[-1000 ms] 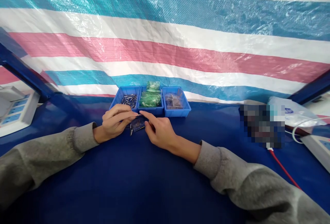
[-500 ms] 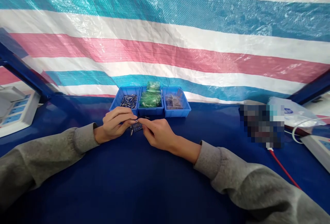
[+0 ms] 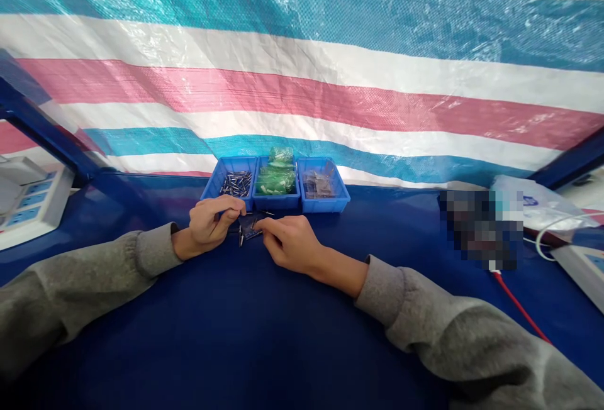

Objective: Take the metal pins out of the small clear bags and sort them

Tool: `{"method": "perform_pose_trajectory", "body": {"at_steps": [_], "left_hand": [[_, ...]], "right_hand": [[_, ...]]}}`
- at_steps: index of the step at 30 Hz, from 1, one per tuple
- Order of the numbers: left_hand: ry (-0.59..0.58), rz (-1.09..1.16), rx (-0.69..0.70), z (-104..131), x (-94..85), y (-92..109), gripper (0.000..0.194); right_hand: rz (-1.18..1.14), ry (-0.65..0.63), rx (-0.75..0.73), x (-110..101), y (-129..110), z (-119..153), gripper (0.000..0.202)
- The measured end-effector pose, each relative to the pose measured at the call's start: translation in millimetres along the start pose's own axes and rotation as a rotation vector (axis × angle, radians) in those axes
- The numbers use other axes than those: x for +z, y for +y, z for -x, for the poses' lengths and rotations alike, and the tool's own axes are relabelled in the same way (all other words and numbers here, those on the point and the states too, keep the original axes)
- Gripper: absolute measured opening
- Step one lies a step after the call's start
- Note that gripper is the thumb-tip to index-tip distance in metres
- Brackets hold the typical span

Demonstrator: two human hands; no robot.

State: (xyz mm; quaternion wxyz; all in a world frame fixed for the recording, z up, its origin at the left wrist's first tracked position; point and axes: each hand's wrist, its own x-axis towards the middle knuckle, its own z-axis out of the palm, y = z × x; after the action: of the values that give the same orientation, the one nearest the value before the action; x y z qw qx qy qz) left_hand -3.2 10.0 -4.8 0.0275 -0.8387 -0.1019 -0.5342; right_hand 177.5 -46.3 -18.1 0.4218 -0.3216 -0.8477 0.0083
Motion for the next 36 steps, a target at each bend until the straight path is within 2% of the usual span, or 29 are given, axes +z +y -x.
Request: {"method": "perform_pose_trajectory", "body": {"at_steps": [8,13,20,28,36], "left_hand": [[0.018,-0.164,0.047,-2.2,0.5,1.5,0.019],[-0.001,-0.151,0.087,-4.6,0.2,1.6,0.017],[-0.081,-0.076,0.104,-6.4,-3.8,3.7,0.01],[0.056,-0.179,0.095,-6.6,0.8,4.2,0.023],[0.06,-0.165,0.079,-4.6,2.0,2.9,0.025]], "right_hand": [[-0.03,0.001,0.066,-1.2,0.2,0.1,0.021],[-0.035,0.104,0.152,-1.9,-2.6,-2.0,0.019],[-0.049,0.121,0.198,-2.0,-3.9,-2.0,0.019],[-0.066,0.138,0.163,-4.1,-4.9,-2.2,0.017],[-0.068,0.177,0.15,-4.5,-5.5,-2.6,0.011]]}}
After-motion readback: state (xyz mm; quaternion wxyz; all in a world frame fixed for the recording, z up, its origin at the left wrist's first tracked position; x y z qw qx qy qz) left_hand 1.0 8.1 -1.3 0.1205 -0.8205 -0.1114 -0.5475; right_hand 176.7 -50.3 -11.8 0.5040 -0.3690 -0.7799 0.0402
